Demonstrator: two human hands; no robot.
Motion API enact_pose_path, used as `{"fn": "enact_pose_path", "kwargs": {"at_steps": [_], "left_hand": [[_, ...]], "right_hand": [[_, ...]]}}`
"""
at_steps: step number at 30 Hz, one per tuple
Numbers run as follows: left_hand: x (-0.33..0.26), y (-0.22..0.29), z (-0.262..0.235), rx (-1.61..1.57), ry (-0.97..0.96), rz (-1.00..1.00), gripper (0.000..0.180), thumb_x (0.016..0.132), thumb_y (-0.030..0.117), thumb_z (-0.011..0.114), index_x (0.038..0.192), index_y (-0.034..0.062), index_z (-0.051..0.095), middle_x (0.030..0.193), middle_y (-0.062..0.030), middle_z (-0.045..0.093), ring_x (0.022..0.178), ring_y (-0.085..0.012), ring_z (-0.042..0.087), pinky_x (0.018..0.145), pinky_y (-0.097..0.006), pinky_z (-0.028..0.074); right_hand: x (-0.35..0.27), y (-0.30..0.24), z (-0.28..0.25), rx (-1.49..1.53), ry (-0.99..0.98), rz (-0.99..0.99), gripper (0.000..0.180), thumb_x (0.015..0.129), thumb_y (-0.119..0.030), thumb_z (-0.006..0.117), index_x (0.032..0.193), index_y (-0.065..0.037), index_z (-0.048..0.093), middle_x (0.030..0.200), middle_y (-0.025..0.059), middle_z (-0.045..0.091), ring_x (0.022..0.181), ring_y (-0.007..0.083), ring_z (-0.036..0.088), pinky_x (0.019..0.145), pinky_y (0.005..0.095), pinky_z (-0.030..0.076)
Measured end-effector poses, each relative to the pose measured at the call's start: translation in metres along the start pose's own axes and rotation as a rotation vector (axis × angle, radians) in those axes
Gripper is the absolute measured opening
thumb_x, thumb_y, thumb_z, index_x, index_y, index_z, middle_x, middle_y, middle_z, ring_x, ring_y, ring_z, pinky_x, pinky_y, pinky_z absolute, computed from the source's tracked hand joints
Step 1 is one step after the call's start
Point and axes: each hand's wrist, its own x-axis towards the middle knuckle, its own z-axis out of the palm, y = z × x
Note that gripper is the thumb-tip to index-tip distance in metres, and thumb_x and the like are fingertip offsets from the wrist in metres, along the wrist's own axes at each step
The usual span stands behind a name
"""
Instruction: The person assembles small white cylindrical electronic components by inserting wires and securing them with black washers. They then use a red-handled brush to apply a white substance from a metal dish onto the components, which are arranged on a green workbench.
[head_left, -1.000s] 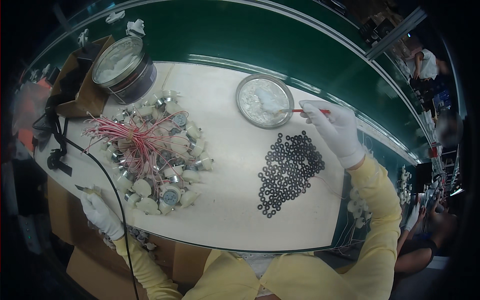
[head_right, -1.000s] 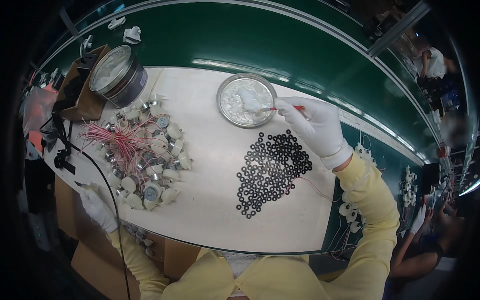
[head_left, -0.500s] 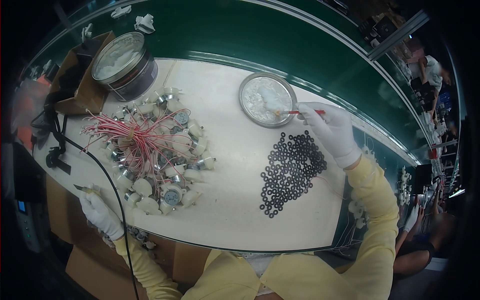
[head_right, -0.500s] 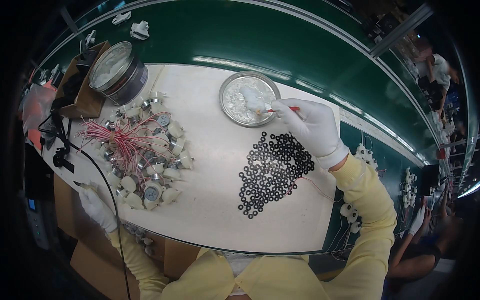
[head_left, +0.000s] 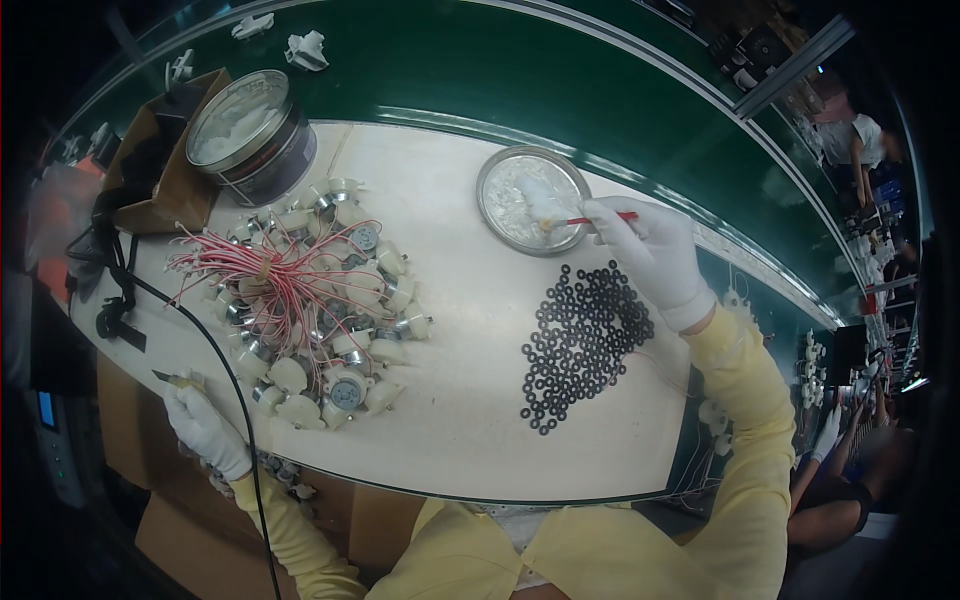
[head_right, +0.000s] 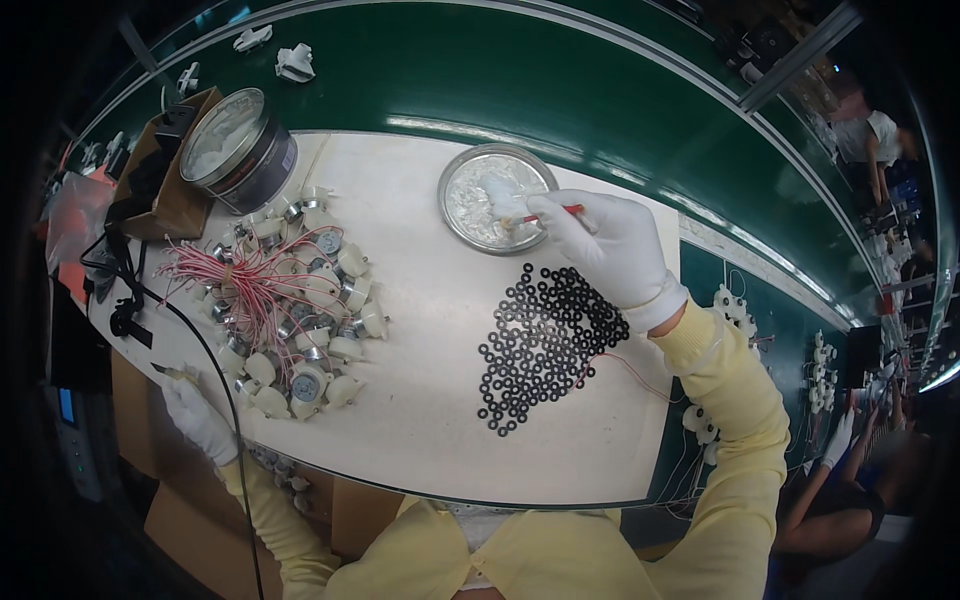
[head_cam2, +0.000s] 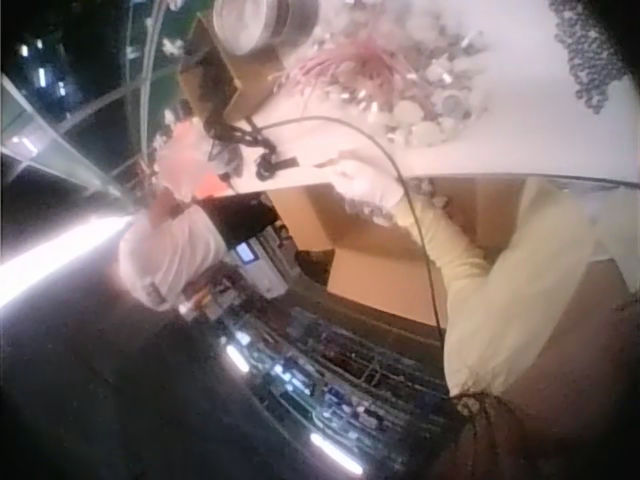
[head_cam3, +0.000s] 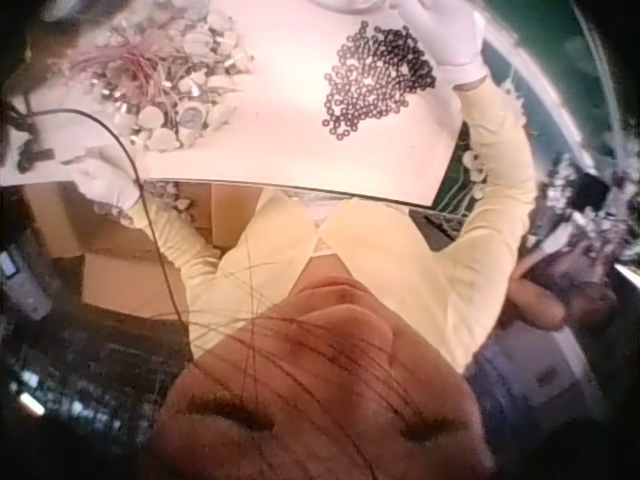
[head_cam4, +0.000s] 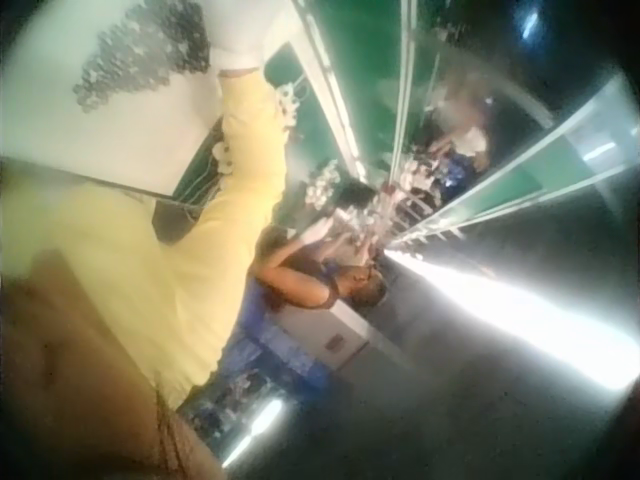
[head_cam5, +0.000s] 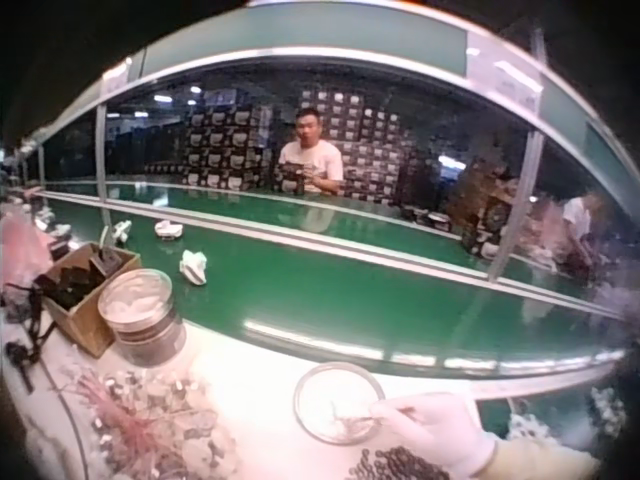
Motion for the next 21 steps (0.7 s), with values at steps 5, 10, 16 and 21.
{"fn": "enact_pose_path", "kwargs": {"at_steps": [5, 10, 16, 21], "left_hand": [[0.001, -0.002, -0.003, 0.023, -0.017, -0.001, 0.029, 0.101, 0.011, 0.042, 0.119, -0.0079, 0.056, 0.108, -0.0131, 0.063, 0.098, -0.0188, 0.061, 0.092, -0.032, 0.049], [0.002, -0.003, -0.002, 0.016, -0.02, -0.005, 0.029, 0.101, 0.01, 0.042, 0.119, -0.0079, 0.056, 0.108, -0.0132, 0.063, 0.098, -0.0189, 0.061, 0.092, -0.032, 0.049], [0.001, 0.0, 0.0, 0.009, -0.005, 0.002, 0.029, 0.101, 0.01, 0.042, 0.119, -0.008, 0.056, 0.109, -0.0134, 0.063, 0.097, -0.019, 0.061, 0.091, -0.032, 0.049], [0.001, -0.005, -0.003, 0.026, 0.0, -0.023, 0.03, 0.101, 0.01, 0.042, 0.12, -0.0082, 0.056, 0.11, -0.0134, 0.063, 0.098, -0.0192, 0.062, 0.091, -0.033, 0.049]], "right_hand": [[0.0, 0.002, -0.001, 0.011, -0.001, 0.029, 0.021, 0.094, -0.017, 0.067, 0.102, 0.001, 0.074, 0.066, 0.0031, 0.062, 0.059, 0.0047, 0.053, 0.055, 0.021, 0.043], [0.005, -0.006, 0.004, 0.052, 0.027, 0.036, 0.021, 0.094, -0.019, 0.067, 0.099, 0.0, 0.074, 0.062, 0.0026, 0.059, 0.056, 0.0048, 0.05, 0.053, 0.0216, 0.041], [0.005, -0.008, 0.005, -0.016, -0.006, 0.037, 0.021, 0.094, -0.021, 0.068, 0.098, -0.001, 0.075, 0.062, 0.0035, 0.059, 0.056, 0.005, 0.05, 0.053, 0.022, 0.04], [0.008, -0.008, 0.006, 0.025, 0.019, 0.016, 0.022, 0.094, -0.022, 0.067, 0.097, -0.002, 0.075, 0.062, 0.0049, 0.061, 0.057, 0.0061, 0.052, 0.054, 0.0228, 0.042]]}}
